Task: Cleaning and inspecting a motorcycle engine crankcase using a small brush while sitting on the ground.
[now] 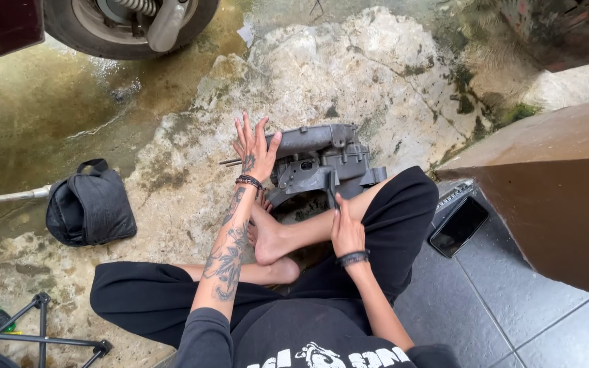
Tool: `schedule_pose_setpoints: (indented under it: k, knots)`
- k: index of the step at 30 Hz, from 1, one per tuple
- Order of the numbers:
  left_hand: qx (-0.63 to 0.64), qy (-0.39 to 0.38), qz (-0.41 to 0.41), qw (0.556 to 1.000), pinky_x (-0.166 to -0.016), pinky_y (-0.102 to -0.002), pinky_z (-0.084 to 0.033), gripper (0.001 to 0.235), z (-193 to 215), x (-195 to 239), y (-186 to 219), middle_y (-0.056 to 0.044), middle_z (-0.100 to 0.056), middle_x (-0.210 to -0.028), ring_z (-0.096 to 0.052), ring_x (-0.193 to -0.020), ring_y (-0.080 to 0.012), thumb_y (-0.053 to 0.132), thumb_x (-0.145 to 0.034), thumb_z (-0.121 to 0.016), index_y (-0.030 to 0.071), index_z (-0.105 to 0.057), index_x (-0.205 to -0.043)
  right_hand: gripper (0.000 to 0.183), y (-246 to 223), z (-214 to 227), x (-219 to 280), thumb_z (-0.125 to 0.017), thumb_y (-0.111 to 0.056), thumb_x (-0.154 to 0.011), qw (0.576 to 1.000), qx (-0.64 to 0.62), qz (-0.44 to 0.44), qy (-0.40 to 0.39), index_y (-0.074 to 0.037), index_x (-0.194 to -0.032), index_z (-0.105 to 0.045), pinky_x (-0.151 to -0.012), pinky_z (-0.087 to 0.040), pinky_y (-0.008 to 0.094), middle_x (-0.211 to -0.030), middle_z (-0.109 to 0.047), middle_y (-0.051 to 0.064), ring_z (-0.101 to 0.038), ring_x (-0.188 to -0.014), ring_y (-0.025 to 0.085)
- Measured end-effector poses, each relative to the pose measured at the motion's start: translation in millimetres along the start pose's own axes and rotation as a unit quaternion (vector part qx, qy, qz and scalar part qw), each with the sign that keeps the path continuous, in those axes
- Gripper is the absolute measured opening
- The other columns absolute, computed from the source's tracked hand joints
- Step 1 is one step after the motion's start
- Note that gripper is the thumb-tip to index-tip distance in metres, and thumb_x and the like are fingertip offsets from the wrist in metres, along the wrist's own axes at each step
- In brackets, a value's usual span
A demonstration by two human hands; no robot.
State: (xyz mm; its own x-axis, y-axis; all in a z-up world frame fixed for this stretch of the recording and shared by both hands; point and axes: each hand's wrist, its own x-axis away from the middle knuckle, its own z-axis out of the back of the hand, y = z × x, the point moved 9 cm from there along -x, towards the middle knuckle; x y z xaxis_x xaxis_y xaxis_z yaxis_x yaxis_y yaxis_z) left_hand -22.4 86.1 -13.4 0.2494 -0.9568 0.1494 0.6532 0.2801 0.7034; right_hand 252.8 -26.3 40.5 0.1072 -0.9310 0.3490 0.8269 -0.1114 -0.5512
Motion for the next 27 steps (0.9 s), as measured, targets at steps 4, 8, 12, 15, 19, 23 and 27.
schedule_pose_setpoints:
  k: [4,8,12,15,19,23,27]
  knots:
    - [0.003,0.028,-0.007,1.0,-0.112,-0.083,-0.005,0.068,6,1,5,-0.019,0.004,-0.171,0.015,-0.156,-0.0403,0.07,-0.107,-0.03,0.022,-0.036,-0.155,0.041,22,-16,2,-0.036,-0.029,-0.107,0.998,0.056,-0.003,-0.02,-0.036,-0.147,-0.04,-0.072,-0.057,0.054,-0.081,-0.073,0.027,-0.074,-0.08,0.047]
    - [-0.009,0.026,-0.006,1.0,-0.111,-0.083,-0.005,0.069,4,4,7,-0.018,0.007,-0.171,0.016,-0.156,-0.0398,0.07,-0.107,-0.029,0.022,-0.035,-0.157,0.037,29,-7,-45,-0.038,-0.027,-0.108,1.0,0.015,0.01,0.016,-0.03,-0.144,-0.045,-0.073,-0.055,0.059,-0.084,-0.072,0.031,-0.071,-0.082,0.053]
    - [-0.035,0.039,-0.016,0.998,-0.11,-0.084,-0.006,0.073,6,4,10,-0.019,0.014,-0.171,0.019,-0.156,-0.04,0.068,-0.108,-0.03,0.02,-0.027,-0.163,0.039,28,-5,-49,-0.036,-0.026,-0.107,0.999,-0.013,0.013,0.026,-0.029,-0.145,-0.043,-0.078,-0.053,0.063,-0.092,-0.071,0.036,-0.068,-0.088,0.057]
    - [-0.049,0.05,-0.024,0.997,-0.11,-0.084,-0.006,0.073,8,5,15,-0.02,0.016,-0.171,0.02,-0.155,-0.0409,0.064,-0.109,-0.03,0.019,-0.021,-0.166,0.038,38,-12,-20,-0.037,-0.029,-0.107,1.0,0.025,-0.001,0.004,-0.032,-0.144,-0.043,-0.078,-0.055,0.059,-0.092,-0.073,0.033,-0.071,-0.087,0.053]
    - [-0.095,0.082,-0.028,0.992,-0.11,-0.084,-0.003,0.072,16,12,26,-0.02,0.018,-0.171,0.023,-0.155,-0.0404,0.062,-0.111,-0.028,0.022,-0.013,-0.168,0.04,38,-11,-17,-0.038,-0.031,-0.107,0.999,0.039,-0.012,-0.007,-0.033,-0.147,-0.043,-0.08,-0.056,0.058,-0.088,-0.072,0.034,-0.071,-0.087,0.052]
    - [-0.138,0.099,-0.039,0.985,-0.111,-0.083,0.001,0.073,20,13,33,-0.02,0.018,-0.171,0.024,-0.155,-0.0392,0.061,-0.111,-0.028,0.02,-0.01,-0.169,0.038,40,-15,-49,-0.037,-0.029,-0.107,1.0,0.019,0.0,0.014,-0.032,-0.145,-0.044,-0.081,-0.054,0.059,-0.089,-0.072,0.034,-0.07,-0.089,0.054]
    - [-0.141,0.099,-0.037,0.984,-0.11,-0.084,0.0,0.074,19,11,30,-0.021,0.018,-0.171,0.025,-0.155,-0.0392,0.061,-0.11,-0.03,0.02,-0.01,-0.169,0.038,26,-7,-29,-0.036,-0.027,-0.107,1.0,0.016,-0.003,-0.004,-0.03,-0.145,-0.042,-0.08,-0.054,0.061,-0.09,-0.071,0.036,-0.07,-0.089,0.055]
